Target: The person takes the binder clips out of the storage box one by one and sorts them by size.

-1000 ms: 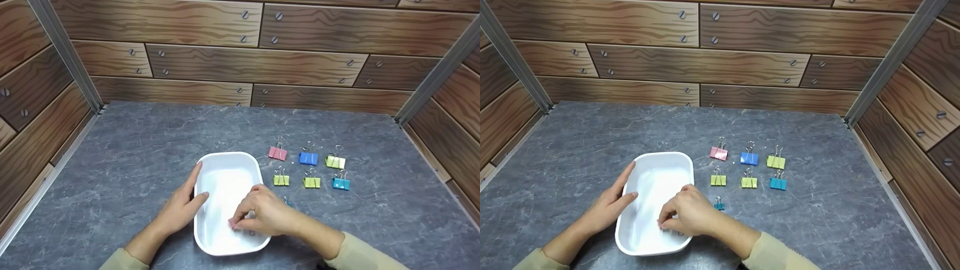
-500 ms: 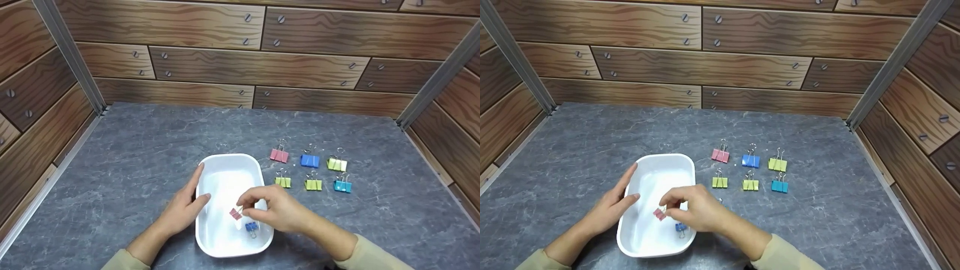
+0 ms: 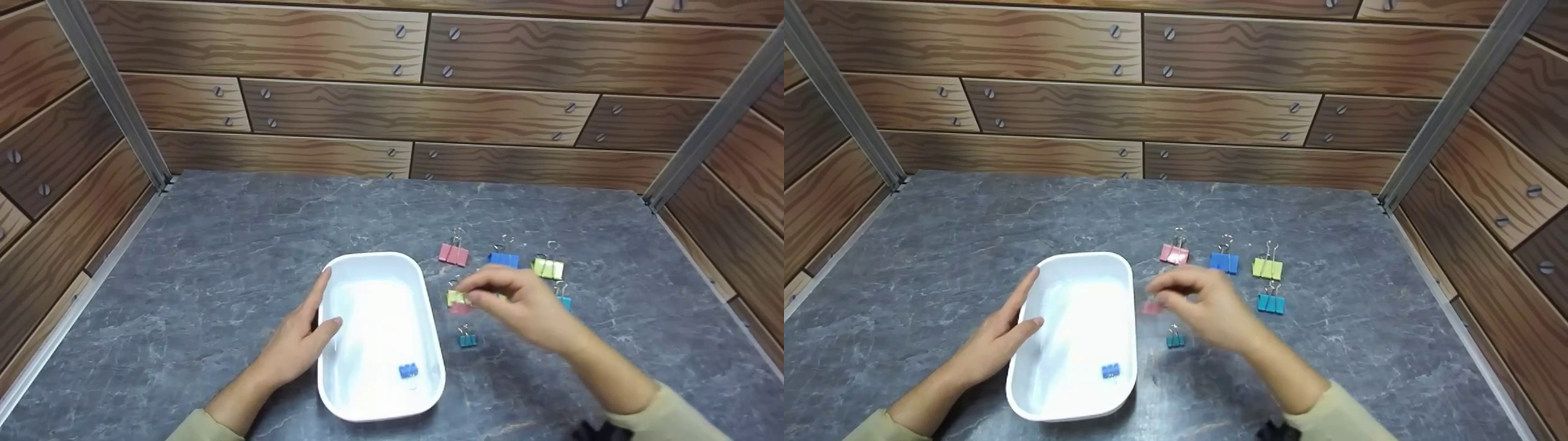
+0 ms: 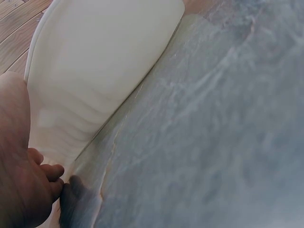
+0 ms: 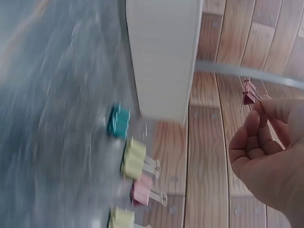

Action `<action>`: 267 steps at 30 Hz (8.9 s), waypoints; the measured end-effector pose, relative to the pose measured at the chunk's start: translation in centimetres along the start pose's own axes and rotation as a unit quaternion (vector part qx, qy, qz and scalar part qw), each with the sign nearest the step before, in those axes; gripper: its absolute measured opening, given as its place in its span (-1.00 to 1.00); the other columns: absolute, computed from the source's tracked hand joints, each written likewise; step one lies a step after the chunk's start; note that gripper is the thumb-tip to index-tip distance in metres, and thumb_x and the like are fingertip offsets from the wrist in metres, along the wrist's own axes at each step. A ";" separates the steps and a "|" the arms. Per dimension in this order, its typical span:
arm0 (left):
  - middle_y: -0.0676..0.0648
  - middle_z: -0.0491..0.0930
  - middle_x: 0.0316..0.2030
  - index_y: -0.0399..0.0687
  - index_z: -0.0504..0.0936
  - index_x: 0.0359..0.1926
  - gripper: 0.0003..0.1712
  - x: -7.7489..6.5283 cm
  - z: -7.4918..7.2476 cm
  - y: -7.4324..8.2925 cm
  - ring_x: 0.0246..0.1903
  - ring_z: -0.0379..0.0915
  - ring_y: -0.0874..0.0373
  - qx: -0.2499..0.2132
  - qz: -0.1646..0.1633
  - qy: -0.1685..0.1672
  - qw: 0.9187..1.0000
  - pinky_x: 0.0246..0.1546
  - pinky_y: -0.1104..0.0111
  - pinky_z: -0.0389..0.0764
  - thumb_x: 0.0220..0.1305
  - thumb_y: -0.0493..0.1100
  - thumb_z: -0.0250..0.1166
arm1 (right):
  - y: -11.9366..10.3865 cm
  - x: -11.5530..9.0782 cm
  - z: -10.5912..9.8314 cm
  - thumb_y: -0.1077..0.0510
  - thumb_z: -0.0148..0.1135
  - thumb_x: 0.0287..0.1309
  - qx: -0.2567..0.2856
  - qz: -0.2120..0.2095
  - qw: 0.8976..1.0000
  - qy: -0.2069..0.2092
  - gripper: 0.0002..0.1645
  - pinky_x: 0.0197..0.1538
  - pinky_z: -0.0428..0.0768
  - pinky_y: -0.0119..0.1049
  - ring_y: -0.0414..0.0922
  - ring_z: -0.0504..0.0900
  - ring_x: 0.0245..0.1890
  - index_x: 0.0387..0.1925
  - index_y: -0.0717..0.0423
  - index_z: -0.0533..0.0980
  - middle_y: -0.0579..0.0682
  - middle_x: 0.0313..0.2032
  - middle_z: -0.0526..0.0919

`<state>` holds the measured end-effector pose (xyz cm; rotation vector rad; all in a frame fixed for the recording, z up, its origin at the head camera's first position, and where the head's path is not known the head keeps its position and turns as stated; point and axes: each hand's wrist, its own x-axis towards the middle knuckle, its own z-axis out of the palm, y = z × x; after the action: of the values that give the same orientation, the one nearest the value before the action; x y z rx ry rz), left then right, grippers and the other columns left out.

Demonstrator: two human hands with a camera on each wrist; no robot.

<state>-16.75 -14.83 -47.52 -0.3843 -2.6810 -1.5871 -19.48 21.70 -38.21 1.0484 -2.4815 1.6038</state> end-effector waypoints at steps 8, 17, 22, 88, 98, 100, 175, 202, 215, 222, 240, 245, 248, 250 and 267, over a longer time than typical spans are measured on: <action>-0.05 0.02 0.66 0.25 -0.08 0.74 -0.07 0.0 0.0 0.0 0.58 0.08 -0.03 0.003 -0.006 0.001 1.000 0.49 -0.02 0.25 0.54 -0.08 0.19 | 1.9 -1.7 -3.3 0.29 0.27 0.47 -0.045 0.081 0.996 -0.017 -0.82 -0.11 0.73 -0.27 -0.14 0.74 -0.21 -0.02 0.21 0.73 0.14 -0.13 0.77; -0.04 -0.01 0.67 0.25 -0.10 0.74 -0.07 0.1 0.1 0.0 0.59 0.05 -0.03 0.001 -0.007 0.000 1.000 0.51 -0.03 0.20 0.54 -0.09 0.18 | 3.8 -3.4 -4.7 0.24 0.34 0.42 -0.075 0.154 0.984 -0.040 -0.83 -0.11 0.71 -0.30 -0.17 0.72 -0.16 -0.05 0.15 0.75 0.05 -0.08 0.79; -0.07 -0.02 0.67 0.24 -0.11 0.75 -0.07 0.1 0.0 0.0 0.59 0.06 -0.05 0.000 0.003 -0.002 1.000 0.49 -0.04 0.25 0.55 -0.10 0.16 | 4.7 -4.2 -5.2 0.24 0.33 0.42 -0.089 0.172 0.980 -0.052 -0.85 -0.16 0.67 -0.35 -0.21 0.68 -0.21 -0.08 0.14 0.76 0.06 -0.10 0.79; -0.12 0.07 0.64 0.19 -0.06 0.74 -0.08 -0.1 -0.2 -0.2 0.56 0.13 -0.04 -0.005 0.018 0.005 1.000 0.45 0.01 0.33 0.55 -0.10 0.18 | -0.6 -2.7 -2.2 0.11 0.43 0.38 -0.117 0.087 0.988 -0.051 -0.84 -0.14 0.74 -0.26 -0.16 0.74 -0.18 -0.05 -0.13 0.76 -0.16 -0.17 0.79; -0.16 0.11 0.63 0.20 -0.05 0.74 -0.09 -0.2 -0.1 -0.3 0.55 0.15 -0.09 0.000 0.026 0.012 1.000 0.46 -0.05 0.30 0.54 -0.04 0.18 | -1.3 0.0 3.3 0.16 0.48 0.32 -0.073 -0.055 0.988 -0.123 -0.82 -0.09 0.74 -0.12 -0.17 0.74 -0.18 -0.06 -0.02 0.77 -0.12 -0.18 0.81; -0.17 0.11 0.63 0.20 -0.04 0.74 -0.09 -0.2 -0.1 -0.3 0.55 0.15 -0.09 0.002 0.028 0.012 1.000 0.47 -0.05 0.29 0.54 -0.04 0.19 | -1.0 0.3 4.2 0.17 0.49 0.31 -0.078 -0.073 0.984 -0.140 -0.81 -0.08 0.74 -0.11 -0.19 0.75 -0.17 -0.06 0.02 0.77 -0.11 -0.18 0.81; -0.16 0.09 0.64 0.23 -0.08 0.74 -0.08 -0.1 0.0 -0.2 0.55 0.16 -0.08 -0.005 0.019 0.002 1.000 0.42 -0.05 0.36 0.55 -0.03 0.17 | 0.1 1.9 8.5 0.15 0.55 0.06 -0.249 -0.029 0.935 -0.250 -0.88 -0.14 0.47 -0.40 -0.30 0.45 -0.25 -0.31 -0.07 0.78 -0.33 -0.38 0.70; -0.15 0.08 0.64 0.22 -0.07 0.74 -0.08 -0.4 0.1 -0.5 0.55 0.14 -0.06 -0.007 0.020 0.002 1.000 0.45 -0.02 0.32 0.54 -0.05 0.18 | 1.1 1.2 9.1 0.15 0.51 0.24 -0.196 -0.019 0.960 -0.202 -0.91 -0.08 0.51 -0.36 -0.30 0.50 -0.19 -0.32 -0.16 0.80 -0.37 -0.33 0.69; -0.14 0.06 0.65 0.24 -0.08 0.74 -0.08 0.0 -0.1 -0.3 0.57 0.10 -0.07 0.001 0.023 0.003 1.000 0.49 -0.04 0.24 0.54 -0.04 0.18 | 1.1 0.8 9.0 0.20 0.52 0.21 -0.184 -0.054 0.973 -0.127 -0.86 0.18 0.30 0.06 -0.25 0.56 -0.09 -0.23 -0.12 0.81 -0.36 -0.28 0.73; -0.14 0.09 0.64 0.23 -0.06 0.74 -0.08 -0.1 -0.1 -0.4 0.55 0.14 -0.06 -0.002 0.023 0.002 1.000 0.46 -0.01 0.30 0.54 -0.04 0.19 | 0.7 1.0 7.6 0.26 0.49 0.25 -0.133 -0.105 0.986 -0.007 -0.81 0.11 0.54 -0.15 -0.18 0.68 -0.13 -0.15 -0.09 0.78 -0.22 -0.21 0.78; -0.04 0.04 0.65 0.29 -0.08 0.74 -0.07 -0.2 -0.3 -0.4 0.57 0.09 -0.01 -0.006 0.013 -0.002 1.000 0.46 0.01 0.30 0.55 -0.06 0.20 | 1.4 -3.0 -5.9 0.32 0.43 0.33 -0.060 0.096 0.989 0.098 -0.84 -0.24 0.70 -0.37 -0.16 0.74 -0.29 -0.08 0.19 0.74 0.06 -0.20 0.79; -0.02 0.02 0.66 0.31 -0.08 0.74 -0.07 -0.2 -0.3 -0.3 0.58 0.07 0.00 -0.004 0.009 -0.002 1.000 0.48 0.01 0.26 0.55 -0.05 0.20 | 3.2 -5.2 -8.3 0.25 0.41 0.37 -0.095 0.157 0.980 0.075 -0.83 -0.16 0.71 -0.36 -0.21 0.73 -0.24 -0.05 0.19 0.73 0.04 -0.16 0.79; -0.02 0.02 0.66 0.32 -0.08 0.74 -0.07 -0.2 -0.3 -0.4 0.58 0.06 -0.01 -0.003 0.009 -0.003 1.000 0.49 0.01 0.24 0.55 -0.05 0.20 | 4.1 -6.3 -9.3 0.22 0.40 0.38 -0.107 0.187 0.975 0.051 -0.80 -0.18 0.70 -0.33 -0.19 0.71 -0.25 -0.03 0.20 0.72 0.04 -0.17 0.78; -0.03 0.02 0.66 0.32 -0.08 0.74 -0.07 -0.2 -0.3 -0.4 0.58 0.05 0.00 -0.003 0.011 -0.004 1.000 0.49 0.01 0.24 0.55 -0.04 0.20 | 4.5 -6.9 -9.8 0.21 0.39 0.39 -0.107 0.203 0.973 0.035 -0.78 -0.17 0.69 -0.31 -0.17 0.71 -0.24 -0.01 0.23 0.71 0.07 -0.16 0.78; -0.11 0.02 0.66 0.29 -0.13 0.74 -0.07 -0.2 0.0 -0.2 0.55 0.16 -0.08 -0.010 0.000 -0.012 1.000 0.37 -0.02 0.45 0.56 -0.05 0.15 | 7.1 -8.5 -9.9 0.15 0.39 0.38 -0.100 0.258 0.960 -0.036 -0.77 -0.10 0.65 -0.36 -0.22 0.65 -0.15 -0.05 0.22 0.72 0.10 -0.08 0.75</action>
<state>-16.62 -14.94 -47.71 -0.4076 -2.6849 -1.6195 -20.01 35.95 -42.17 0.4612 -3.0675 1.3692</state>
